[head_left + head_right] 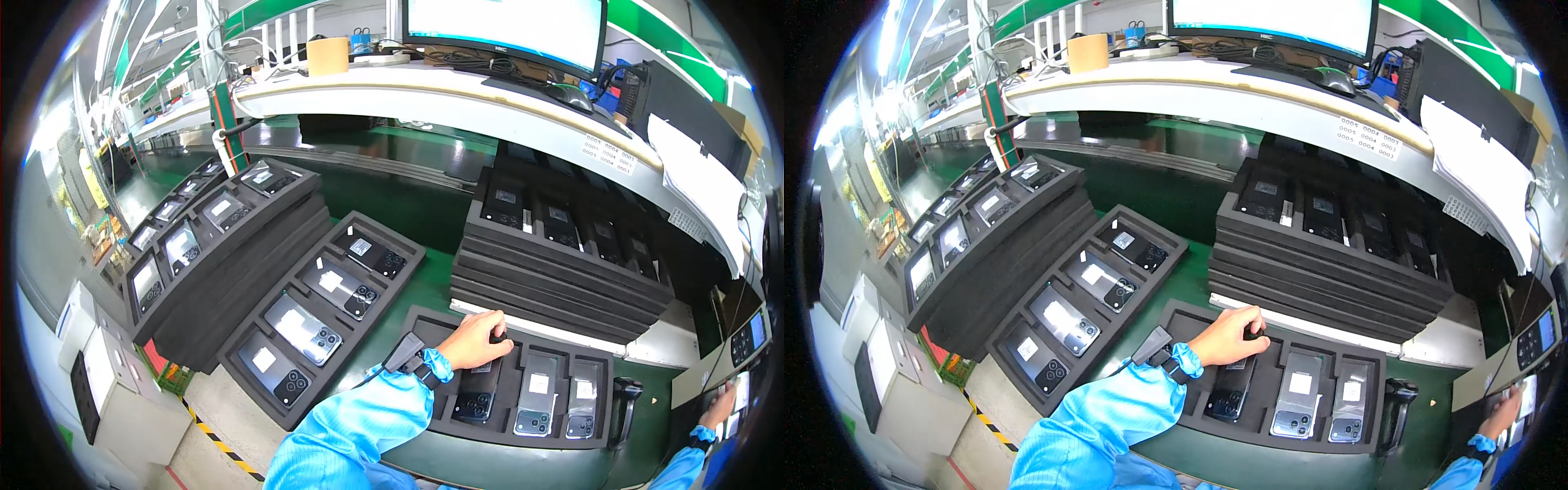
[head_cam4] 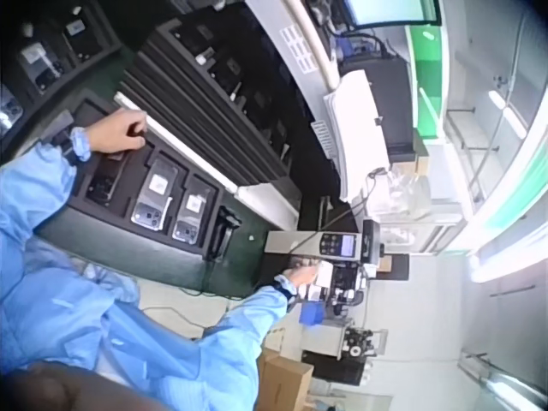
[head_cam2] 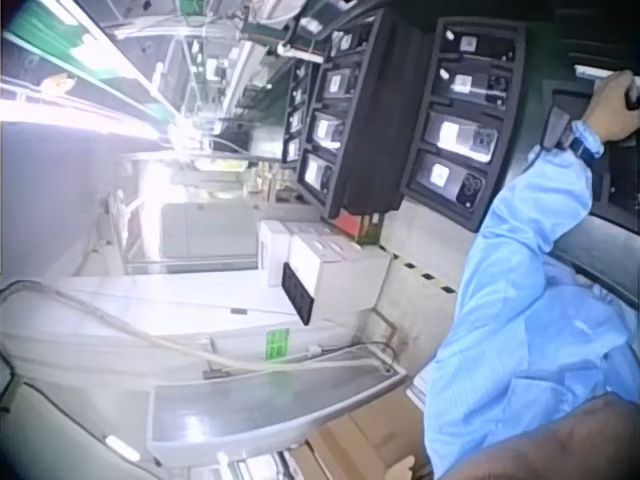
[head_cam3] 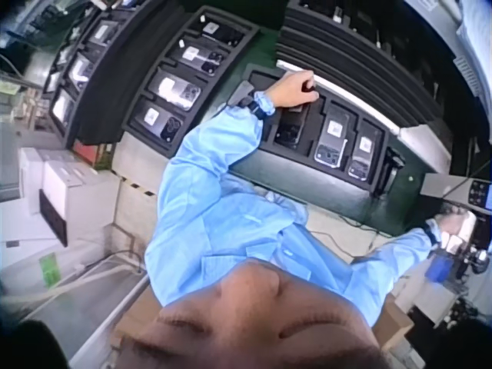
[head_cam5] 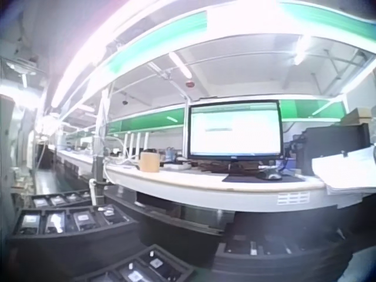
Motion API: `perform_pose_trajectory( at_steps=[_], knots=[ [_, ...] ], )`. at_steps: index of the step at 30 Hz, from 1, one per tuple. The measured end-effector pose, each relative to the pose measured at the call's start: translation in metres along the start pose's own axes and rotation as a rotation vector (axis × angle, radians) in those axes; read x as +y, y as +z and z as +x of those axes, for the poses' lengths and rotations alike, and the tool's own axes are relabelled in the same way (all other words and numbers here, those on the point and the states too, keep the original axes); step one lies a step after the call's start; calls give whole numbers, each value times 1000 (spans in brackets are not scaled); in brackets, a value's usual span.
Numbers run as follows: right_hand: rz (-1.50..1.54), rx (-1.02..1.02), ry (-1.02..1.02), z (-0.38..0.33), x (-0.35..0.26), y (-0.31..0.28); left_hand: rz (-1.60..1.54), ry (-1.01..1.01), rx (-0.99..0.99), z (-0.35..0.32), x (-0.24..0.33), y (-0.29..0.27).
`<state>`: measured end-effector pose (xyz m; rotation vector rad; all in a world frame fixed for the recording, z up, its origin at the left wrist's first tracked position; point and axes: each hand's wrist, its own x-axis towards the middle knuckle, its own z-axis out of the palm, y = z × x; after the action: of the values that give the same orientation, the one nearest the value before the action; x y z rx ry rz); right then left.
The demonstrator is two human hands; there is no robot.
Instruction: Scanning barcodes on electronic devices and organizing them into trays within a manufacturing environment.
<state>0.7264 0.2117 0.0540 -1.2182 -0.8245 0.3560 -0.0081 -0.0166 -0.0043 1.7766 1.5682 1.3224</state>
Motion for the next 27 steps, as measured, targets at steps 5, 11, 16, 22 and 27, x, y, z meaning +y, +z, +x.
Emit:
perform_pose_trajectory(
  at_steps=[5,11,16,22,27],
  knots=[
    [-336,42,-404,69,2,-35,-15,52,31,2,-3,6],
    [-1140,32,-382,-83,1,-10,-26,-31,15,-12,-11,-13],
    [-253,-378,278,-330,-98,55,-161,-134,-101,9,11,-7],
    [-327,-1691,191,-451,-134,161,-234,-134,-44,-1,0,-6],
    [-538,-1853,-6,-491,-158,179,49,13,-85,1,4,5]
  ],
)
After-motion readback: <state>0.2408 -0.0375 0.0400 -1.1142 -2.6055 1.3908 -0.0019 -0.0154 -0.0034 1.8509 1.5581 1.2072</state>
